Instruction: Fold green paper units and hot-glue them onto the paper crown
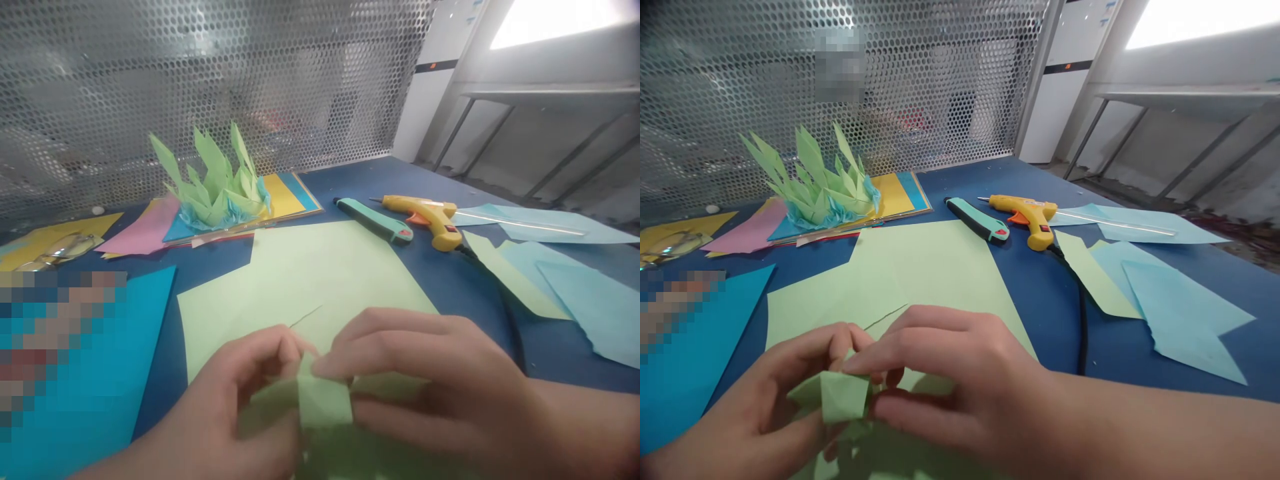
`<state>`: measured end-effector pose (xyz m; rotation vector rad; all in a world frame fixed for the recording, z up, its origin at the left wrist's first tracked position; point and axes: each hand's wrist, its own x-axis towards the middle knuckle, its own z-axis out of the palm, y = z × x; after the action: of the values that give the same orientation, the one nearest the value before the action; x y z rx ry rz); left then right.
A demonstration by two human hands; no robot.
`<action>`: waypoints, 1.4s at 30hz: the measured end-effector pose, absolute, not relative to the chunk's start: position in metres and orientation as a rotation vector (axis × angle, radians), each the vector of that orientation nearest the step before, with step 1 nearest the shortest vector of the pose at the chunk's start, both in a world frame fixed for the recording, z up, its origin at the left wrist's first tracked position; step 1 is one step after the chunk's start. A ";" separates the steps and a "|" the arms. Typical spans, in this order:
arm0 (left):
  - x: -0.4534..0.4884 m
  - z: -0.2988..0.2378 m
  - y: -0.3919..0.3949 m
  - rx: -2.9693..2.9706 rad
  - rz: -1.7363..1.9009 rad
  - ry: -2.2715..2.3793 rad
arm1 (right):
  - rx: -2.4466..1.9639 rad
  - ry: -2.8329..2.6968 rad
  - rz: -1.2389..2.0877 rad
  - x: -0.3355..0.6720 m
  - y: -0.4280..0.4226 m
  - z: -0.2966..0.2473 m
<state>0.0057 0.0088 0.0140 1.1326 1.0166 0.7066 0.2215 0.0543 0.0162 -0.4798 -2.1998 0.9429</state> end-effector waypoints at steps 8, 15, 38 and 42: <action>0.011 0.013 0.006 0.993 0.791 1.117 | -0.503 -2.127 0.848 0.218 0.054 0.011; 0.010 0.014 0.003 0.931 0.866 1.187 | -0.532 -2.175 0.835 0.222 0.060 0.012; 0.016 0.017 0.001 0.986 0.926 1.287 | -0.928 -1.822 1.408 0.211 0.055 0.014; 0.018 0.016 -0.001 1.064 1.001 1.301 | -0.930 -1.837 1.400 0.210 0.055 0.014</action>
<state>0.0184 -0.0006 0.0165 1.0644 1.3009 1.0012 0.2101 0.0545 0.0136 -0.9302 -1.8366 1.4001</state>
